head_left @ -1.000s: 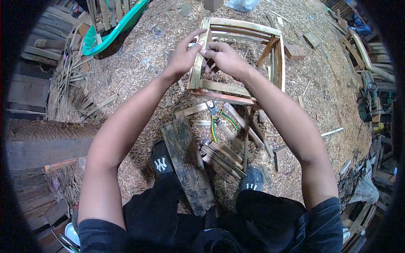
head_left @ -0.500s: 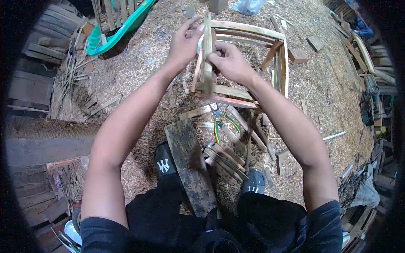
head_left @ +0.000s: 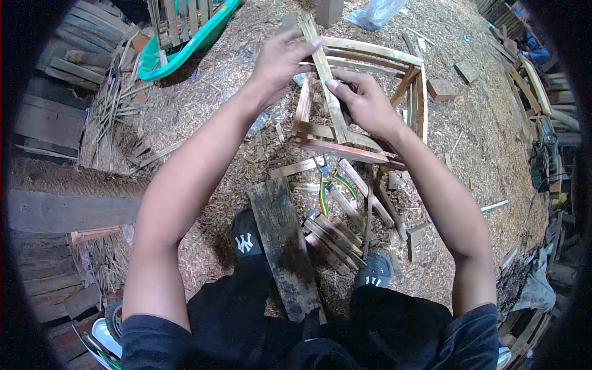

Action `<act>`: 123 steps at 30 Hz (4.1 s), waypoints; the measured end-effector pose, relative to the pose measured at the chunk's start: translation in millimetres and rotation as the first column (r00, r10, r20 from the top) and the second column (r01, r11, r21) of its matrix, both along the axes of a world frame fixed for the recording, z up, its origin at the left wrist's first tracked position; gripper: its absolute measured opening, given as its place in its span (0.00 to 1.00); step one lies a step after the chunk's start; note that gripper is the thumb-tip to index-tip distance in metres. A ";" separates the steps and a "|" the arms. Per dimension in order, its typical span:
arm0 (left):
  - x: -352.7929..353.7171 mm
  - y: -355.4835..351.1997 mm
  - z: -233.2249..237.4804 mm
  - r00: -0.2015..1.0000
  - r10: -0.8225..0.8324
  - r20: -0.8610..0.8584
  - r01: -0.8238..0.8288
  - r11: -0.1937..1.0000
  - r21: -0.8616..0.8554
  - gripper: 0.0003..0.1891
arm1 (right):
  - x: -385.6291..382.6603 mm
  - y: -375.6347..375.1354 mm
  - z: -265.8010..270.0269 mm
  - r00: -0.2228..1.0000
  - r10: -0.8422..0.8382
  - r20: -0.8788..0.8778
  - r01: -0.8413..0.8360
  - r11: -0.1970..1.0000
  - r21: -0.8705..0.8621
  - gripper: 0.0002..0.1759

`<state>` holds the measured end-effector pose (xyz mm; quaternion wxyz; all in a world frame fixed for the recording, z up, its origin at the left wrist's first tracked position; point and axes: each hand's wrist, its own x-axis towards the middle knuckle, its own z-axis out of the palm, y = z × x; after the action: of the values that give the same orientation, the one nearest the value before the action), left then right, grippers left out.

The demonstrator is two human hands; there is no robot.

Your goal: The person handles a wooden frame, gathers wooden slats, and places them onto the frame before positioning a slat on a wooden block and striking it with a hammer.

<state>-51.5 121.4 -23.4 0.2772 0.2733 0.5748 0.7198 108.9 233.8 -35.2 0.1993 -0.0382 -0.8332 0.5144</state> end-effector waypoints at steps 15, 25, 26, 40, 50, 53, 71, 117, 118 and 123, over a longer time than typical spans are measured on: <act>59.9 -176.2 5.5 0.936 -0.100 -0.337 -0.118 0.813 -0.571 0.23 | 139.1 -3.2 58.8 0.906 0.170 0.387 -0.129 0.983 -0.130 0.26; 124.9 -279.5 -35.6 0.808 -0.408 -0.426 -0.075 0.646 -0.760 0.21 | 191.2 -16.2 -35.9 0.853 0.096 0.513 -0.196 0.970 0.143 0.24; 124.3 -281.4 -49.8 0.715 -0.454 -0.532 -0.105 0.683 -0.723 0.21 | 196.0 -11.9 -44.5 0.786 0.059 0.615 -0.081 0.997 0.009 0.22; 113.0 -255.2 -150.5 0.798 -0.507 -0.327 0.150 0.692 -0.707 0.25 | 235.1 12.0 -174.6 0.679 -0.311 0.665 0.207 0.950 0.233 0.13; 126.9 -274.8 -190.4 0.767 -0.384 -0.514 -0.113 0.708 -0.697 0.25 | 257.1 -5.3 -163.6 0.740 -0.467 0.484 0.169 0.826 0.539 0.24; 131.5 -271.5 -181.2 0.800 -0.448 -0.399 -0.023 0.642 -0.766 0.26 | 261.0 -37.5 -104.6 0.697 -0.429 0.575 0.102 0.853 0.512 0.20; 134.9 -266.4 -174.1 0.651 -0.594 -0.473 -0.103 0.548 -0.830 0.29 | 192.6 -167.7 -152.5 0.832 0.068 0.551 0.293 0.789 -0.540 0.25; 134.1 -258.4 -157.3 0.608 -0.615 -0.502 -0.112 0.559 -0.822 0.22 | 194.5 -179.2 -154.1 0.786 0.194 0.587 0.324 0.679 -0.659 0.27; 134.3 -255.0 -155.5 0.597 -0.613 -0.518 -0.120 0.570 -0.813 0.24 | 194.1 -177.5 -148.0 0.799 0.163 0.579 0.346 0.663 -0.664 0.27; 125.3 -235.9 -169.5 0.539 -0.734 -0.413 -0.111 0.424 -0.899 0.34 | 197.4 -166.8 -149.2 0.842 -0.151 0.517 0.221 0.972 -0.075 0.25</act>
<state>73.8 -114.5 -192.9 0.2431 0.4948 0.8319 0.0632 306.3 67.0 -184.4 0.0188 -0.2663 -0.8125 0.5182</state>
